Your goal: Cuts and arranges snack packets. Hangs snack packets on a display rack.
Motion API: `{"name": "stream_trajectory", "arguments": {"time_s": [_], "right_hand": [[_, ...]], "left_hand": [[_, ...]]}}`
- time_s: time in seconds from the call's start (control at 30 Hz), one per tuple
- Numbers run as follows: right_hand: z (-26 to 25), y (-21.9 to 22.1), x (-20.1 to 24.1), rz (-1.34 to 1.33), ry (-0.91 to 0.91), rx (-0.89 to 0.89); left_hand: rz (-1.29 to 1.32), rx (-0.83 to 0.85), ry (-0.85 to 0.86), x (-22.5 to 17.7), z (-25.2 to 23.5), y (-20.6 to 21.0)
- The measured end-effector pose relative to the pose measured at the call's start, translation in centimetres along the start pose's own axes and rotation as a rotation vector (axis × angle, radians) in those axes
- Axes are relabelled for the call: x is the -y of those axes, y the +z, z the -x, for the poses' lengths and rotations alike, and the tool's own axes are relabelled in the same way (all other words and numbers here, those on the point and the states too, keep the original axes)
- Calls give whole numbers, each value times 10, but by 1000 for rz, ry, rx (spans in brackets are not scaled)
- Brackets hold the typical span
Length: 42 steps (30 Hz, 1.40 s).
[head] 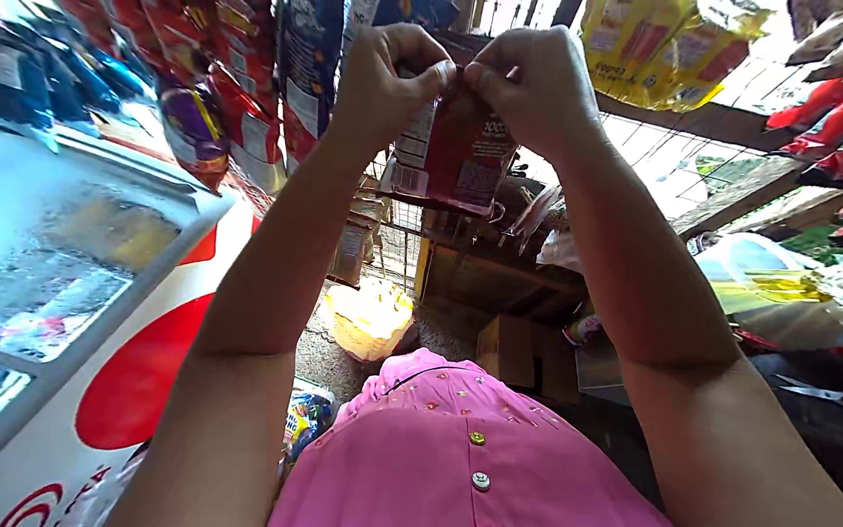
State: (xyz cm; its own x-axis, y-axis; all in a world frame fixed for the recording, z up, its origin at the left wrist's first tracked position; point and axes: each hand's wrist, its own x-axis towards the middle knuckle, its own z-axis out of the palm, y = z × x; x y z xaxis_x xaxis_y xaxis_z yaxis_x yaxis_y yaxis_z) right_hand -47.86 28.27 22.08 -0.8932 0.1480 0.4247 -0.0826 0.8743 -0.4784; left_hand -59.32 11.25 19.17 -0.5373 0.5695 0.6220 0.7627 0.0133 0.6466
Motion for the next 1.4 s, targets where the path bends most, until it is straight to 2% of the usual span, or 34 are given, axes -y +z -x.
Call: {"name": "stream_trajectory", "arguments": {"time_s": [0.23, 0.47, 0.7, 0.93, 1.07, 1.23, 1.4], "right_hand": [[-1, 6, 4, 15, 35, -14], [-7, 1, 5, 14, 41, 5], [-19, 1, -2, -142, 107, 57], [-20, -1, -3, -218, 123, 59], [-24, 4, -9, -217, 137, 55], [-31, 7, -18, -117, 186, 30], [-38, 9, -28, -5, 217, -15]], "left_hand": [[16, 87, -19, 2, 3, -6], [8, 88, 10, 6, -8, -6], [62, 149, -19, 8, -9, -6], [35, 128, 11, 10, -15, -2], [-1, 140, -30, 12, -18, -1], [-5, 112, -54, 22, -23, 10], [-170, -6, -25, 28, -30, 27]]}}
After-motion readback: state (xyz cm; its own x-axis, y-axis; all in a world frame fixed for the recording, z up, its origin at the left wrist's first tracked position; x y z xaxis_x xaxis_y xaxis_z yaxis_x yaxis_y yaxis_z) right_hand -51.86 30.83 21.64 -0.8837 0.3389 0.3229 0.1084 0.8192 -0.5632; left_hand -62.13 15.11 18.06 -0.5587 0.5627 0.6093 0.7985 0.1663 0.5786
